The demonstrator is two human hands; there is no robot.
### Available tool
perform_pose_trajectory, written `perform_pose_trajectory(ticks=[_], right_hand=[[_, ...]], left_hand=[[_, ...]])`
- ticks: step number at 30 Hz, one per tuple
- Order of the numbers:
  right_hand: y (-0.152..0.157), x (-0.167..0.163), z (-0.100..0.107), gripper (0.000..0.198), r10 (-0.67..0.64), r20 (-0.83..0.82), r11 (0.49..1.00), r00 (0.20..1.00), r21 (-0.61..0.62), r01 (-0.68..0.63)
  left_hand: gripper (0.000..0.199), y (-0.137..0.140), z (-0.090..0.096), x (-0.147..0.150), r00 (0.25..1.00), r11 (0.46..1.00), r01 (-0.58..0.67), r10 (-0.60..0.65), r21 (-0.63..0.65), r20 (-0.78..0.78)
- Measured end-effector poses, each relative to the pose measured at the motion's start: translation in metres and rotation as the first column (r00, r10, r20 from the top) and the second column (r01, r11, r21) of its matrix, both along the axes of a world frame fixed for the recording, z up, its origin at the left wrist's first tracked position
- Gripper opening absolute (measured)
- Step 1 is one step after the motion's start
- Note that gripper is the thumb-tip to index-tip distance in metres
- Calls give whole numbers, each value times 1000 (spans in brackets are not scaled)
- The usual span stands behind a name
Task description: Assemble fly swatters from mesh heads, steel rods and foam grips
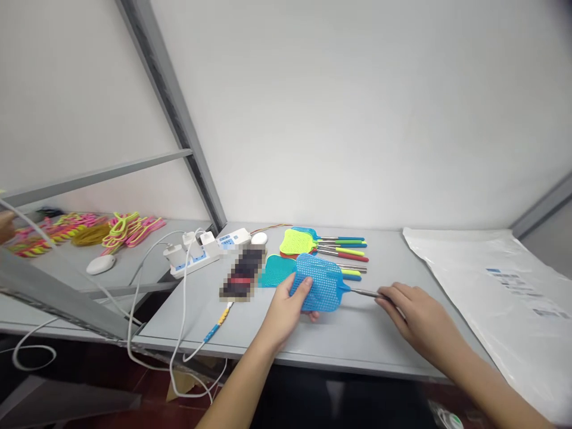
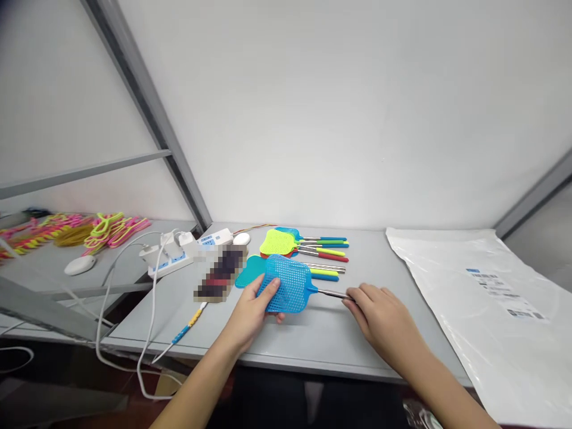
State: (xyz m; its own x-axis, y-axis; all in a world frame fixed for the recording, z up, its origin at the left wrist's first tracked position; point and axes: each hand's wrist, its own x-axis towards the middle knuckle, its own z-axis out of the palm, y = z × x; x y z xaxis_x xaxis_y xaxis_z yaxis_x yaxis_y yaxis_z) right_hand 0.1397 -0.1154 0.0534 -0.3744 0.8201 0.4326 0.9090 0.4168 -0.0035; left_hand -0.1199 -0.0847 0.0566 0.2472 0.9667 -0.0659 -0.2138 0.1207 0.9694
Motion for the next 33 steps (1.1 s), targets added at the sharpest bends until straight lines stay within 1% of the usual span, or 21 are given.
perform_pose_trajectory(ticks=[3, 6, 10, 12, 14, 16, 18, 21, 22, 23, 24, 25, 26, 27, 29, 31, 33], right_hand=[[-1, -13, 5, 25, 50, 29, 999, 998, -21, -50], [-2, -20, 4, 26, 71, 28, 996, 997, -50, -69], [4, -19, -2, 25, 124, 43, 989, 991, -88, -120], [10, -16, -5, 23, 160, 42, 980, 986, -125, -154], [17, -13, -8, 23, 196, 23, 967, 980, -170, -189], [25, -10, -8, 23, 235, 1, 953, 972, -196, -231], [30, -7, -7, 24, 278, -25, 940, 960, -200, -277], [37, 8, -4, 23, 336, -74, 915, 939, -212, -344], [40, 18, -3, 22, 347, -88, 909, 934, -214, -358], [43, 29, -2, 21, 345, -99, 910, 933, -209, -359], [46, 42, -2, 22, 330, -109, 919, 937, -190, -346], [50, 54, -1, 21, 283, -122, 939, 951, -168, -301], [53, 65, -1, 16, 208, -139, 967, 968, -123, -225], [56, 72, -2, 11, 128, -152, 985, 980, -98, -144], [58, 71, -5, 11, 93, -156, 983, 983, -144, -115], [56, 49, -13, 12, 162, -137, 960, 977, -207, -188], [51, 17, -25, 14, 240, -118, 933, 964, -246, -262]], left_hand=[[38, -11, -5, 2, 1000, 998, -13, 14, -58, 14], [39, -16, -9, 5, 1000, 995, -7, 9, -101, 17], [42, -9, -17, 9, 996, 986, 92, -93, -136, 0], [40, -3, -21, 11, 996, 990, 79, -83, -120, -31], [38, 1, -24, 14, 997, 995, 24, -31, -94, -75], [37, 1, -24, 20, 993, 995, -28, 17, -96, -115], [37, -2, -19, 27, 990, 991, -53, 37, -119, -135], [39, -6, -7, 31, 989, 987, -37, 14, -158, -144], [40, -7, -2, 27, 987, 983, -70, 44, -169, -155], [41, -6, 3, 20, 978, 974, -146, 115, -176, -172], [42, -5, 7, 9, 956, 952, -252, 217, -176, -198], [43, -3, 10, -3, 891, 891, -428, 387, -151, -238], [42, 0, 13, -16, 814, 820, -560, 518, -115, -264], [40, 2, 14, -28, 776, 794, -603, 563, -75, -283], [37, 8, 16, -44, 819, 860, -506, 456, -62, -349], [40, 13, 14, -47, 836, 882, -469, 430, -40, -340], [45, 16, 9, -44, 852, 895, -446, 414, -31, -320]])
